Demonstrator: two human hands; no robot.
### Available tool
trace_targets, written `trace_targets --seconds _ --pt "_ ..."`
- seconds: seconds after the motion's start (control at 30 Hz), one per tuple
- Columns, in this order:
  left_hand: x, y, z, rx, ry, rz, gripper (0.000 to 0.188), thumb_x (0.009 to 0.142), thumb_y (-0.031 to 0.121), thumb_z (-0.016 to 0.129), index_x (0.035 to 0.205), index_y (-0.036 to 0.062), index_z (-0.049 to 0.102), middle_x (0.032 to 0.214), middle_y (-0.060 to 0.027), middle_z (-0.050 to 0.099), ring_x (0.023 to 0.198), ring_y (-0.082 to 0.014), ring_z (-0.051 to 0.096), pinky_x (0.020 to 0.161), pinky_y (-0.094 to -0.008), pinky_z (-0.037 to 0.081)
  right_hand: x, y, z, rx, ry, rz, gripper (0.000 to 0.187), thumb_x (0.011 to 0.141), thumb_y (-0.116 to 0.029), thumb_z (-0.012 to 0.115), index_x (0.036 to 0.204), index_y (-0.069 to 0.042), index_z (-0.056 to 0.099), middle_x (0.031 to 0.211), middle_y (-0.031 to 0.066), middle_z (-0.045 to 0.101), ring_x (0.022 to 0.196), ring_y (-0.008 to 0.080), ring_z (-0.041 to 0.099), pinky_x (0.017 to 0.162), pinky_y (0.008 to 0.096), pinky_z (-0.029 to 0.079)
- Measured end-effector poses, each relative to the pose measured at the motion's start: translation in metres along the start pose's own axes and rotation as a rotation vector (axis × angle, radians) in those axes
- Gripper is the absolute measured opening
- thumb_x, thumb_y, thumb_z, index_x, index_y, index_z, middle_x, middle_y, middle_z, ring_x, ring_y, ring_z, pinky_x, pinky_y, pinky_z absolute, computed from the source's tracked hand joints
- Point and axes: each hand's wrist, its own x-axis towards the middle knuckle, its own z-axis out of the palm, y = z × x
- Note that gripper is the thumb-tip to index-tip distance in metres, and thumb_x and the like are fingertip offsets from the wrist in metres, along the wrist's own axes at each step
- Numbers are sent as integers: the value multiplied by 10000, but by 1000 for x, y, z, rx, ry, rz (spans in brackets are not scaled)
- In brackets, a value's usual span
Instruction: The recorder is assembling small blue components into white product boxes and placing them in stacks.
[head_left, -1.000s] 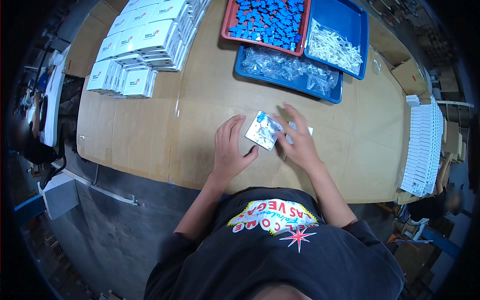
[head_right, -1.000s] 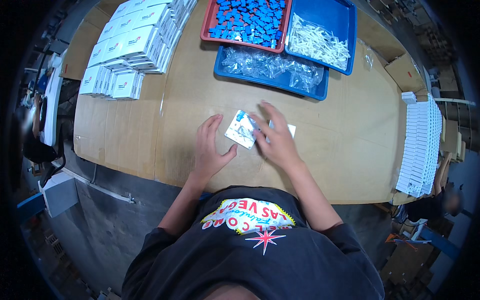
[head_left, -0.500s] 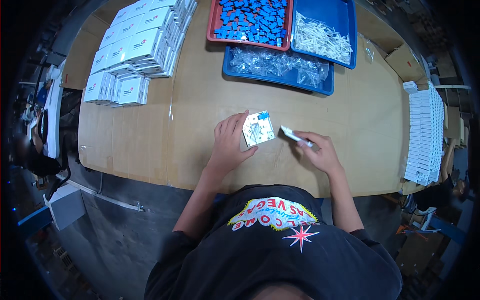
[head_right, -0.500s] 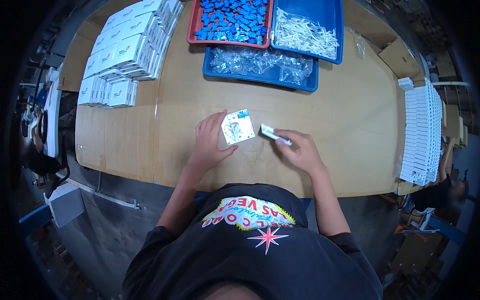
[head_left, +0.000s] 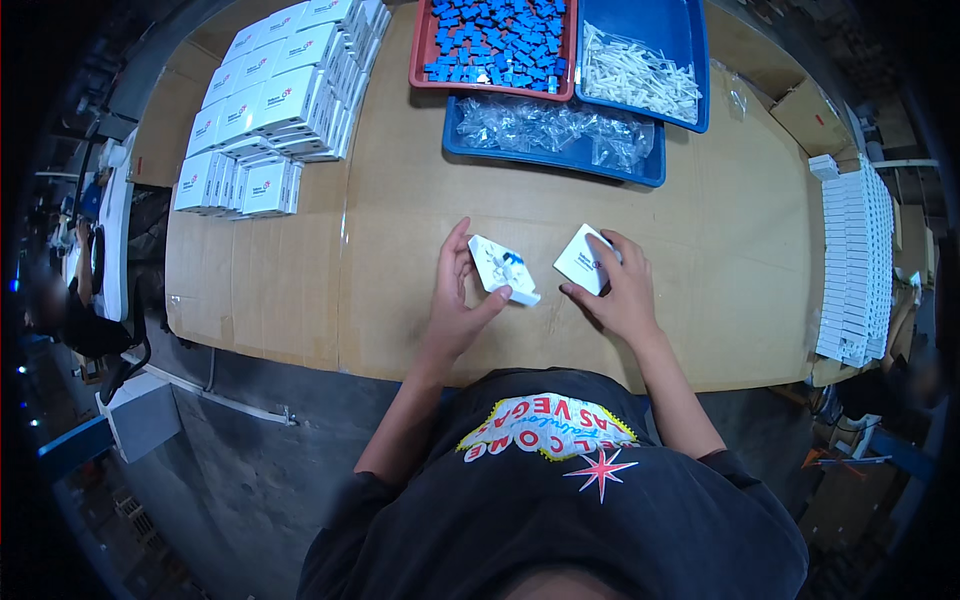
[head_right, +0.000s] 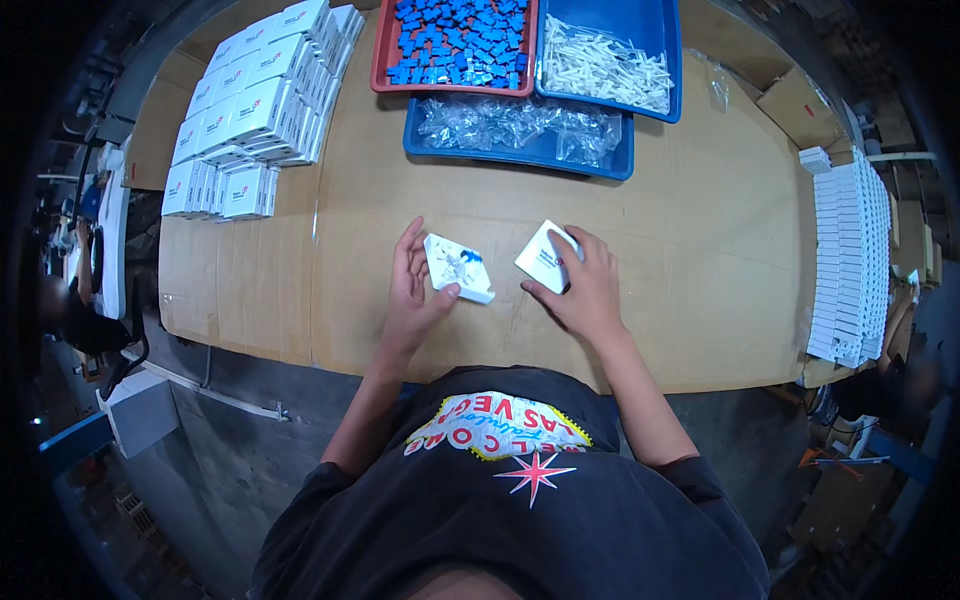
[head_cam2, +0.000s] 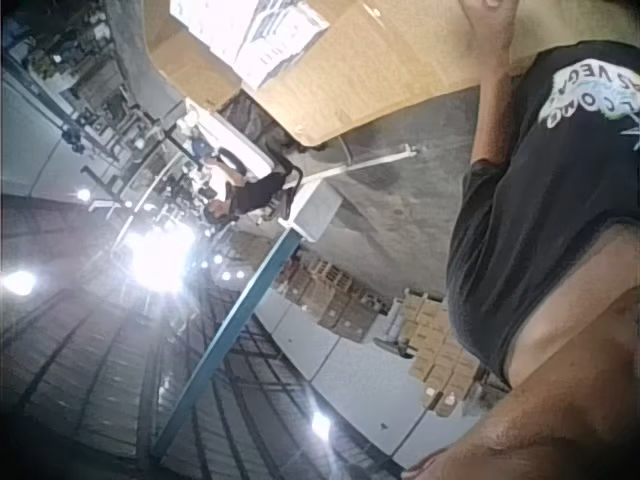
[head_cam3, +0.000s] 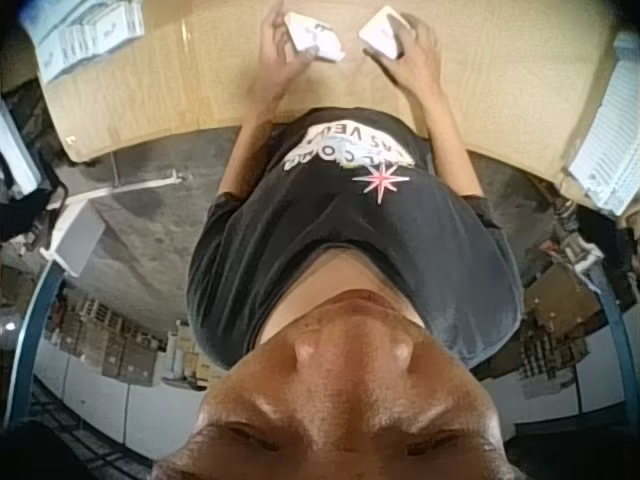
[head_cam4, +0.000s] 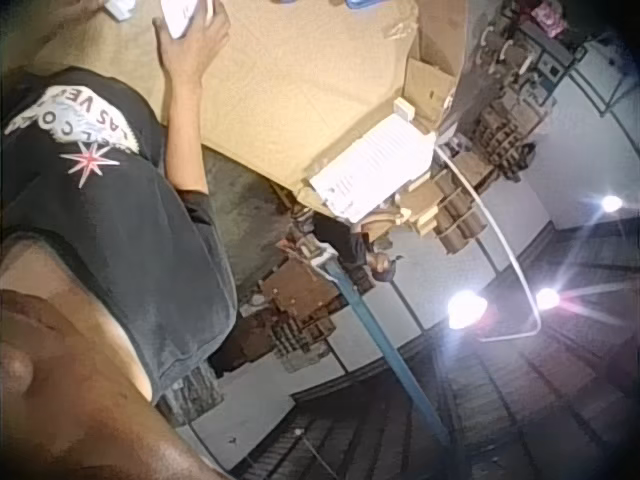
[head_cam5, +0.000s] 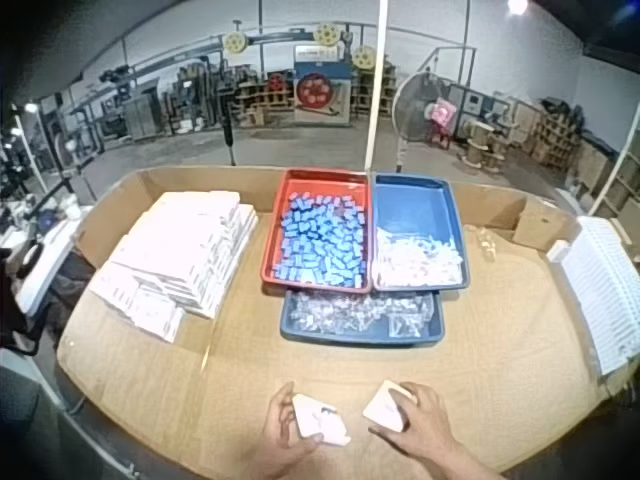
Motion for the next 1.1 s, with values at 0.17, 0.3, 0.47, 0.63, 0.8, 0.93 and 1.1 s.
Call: trace_targets --seconds 0.17,0.3,0.47,0.63,0.8,0.93,1.1 --pt "3 13 14 -781 154 -309 636 1079 402 467 1563 -6 406 1422 -174 578 1264 -288 594 1115 -439 459 -2 4 9 89 32 -32 680 779 -309 886 1391 -133 647 1402 160 578 1289 369 540 1075 494 420" --pt "10 20 16 -990 52 -511 771 1090 592 249 1519 -11 466 1358 -216 628 1144 -299 647 1003 -435 523 12 -8 -11 816 67 158 640 954 -285 736 1530 -136 499 1457 185 570 1323 358 573 1124 491 431" --pt "7 41 23 -1159 -38 -588 814 1082 640 245 1535 -7 444 1353 -198 633 1116 -295 650 966 -437 542 40 -44 -61 2088 -67 413 673 1106 -444 350 1677 -118 207 1538 283 482 1389 448 525 1185 554 410" --pt "5 45 29 -1220 -99 -682 824 1083 659 240 1550 6 425 1354 -191 635 1102 -298 661 943 -445 557 48 -34 -48 2221 -152 327 667 1106 -461 341 1668 -114 243 1532 276 488 1384 436 529 1183 549 411" --pt "5 49 40 -1172 -112 -730 805 1087 666 238 1490 18 493 1328 -195 655 1074 -314 687 914 -462 574 51 -39 -37 1984 -152 329 667 1122 -478 363 1648 -75 287 1500 239 539 1363 353 569 1184 489 415" --pt "5 44 47 -1108 -75 -740 802 1086 674 236 1463 25 519 1317 -193 665 1085 -308 690 915 -462 574 52 -41 -31 1531 -185 238 594 1135 -406 418 1598 -33 400 1491 164 572 1357 237 583 1177 370 402" --pt "6 40 50 -1083 -109 -736 772 1081 701 189 1433 107 535 1326 -157 659 1120 -295 681 940 -473 557 49 -46 -35 1270 -419 170 508 1140 -379 445 1558 -94 502 1466 103 583 1330 199 573 1070 323 459"
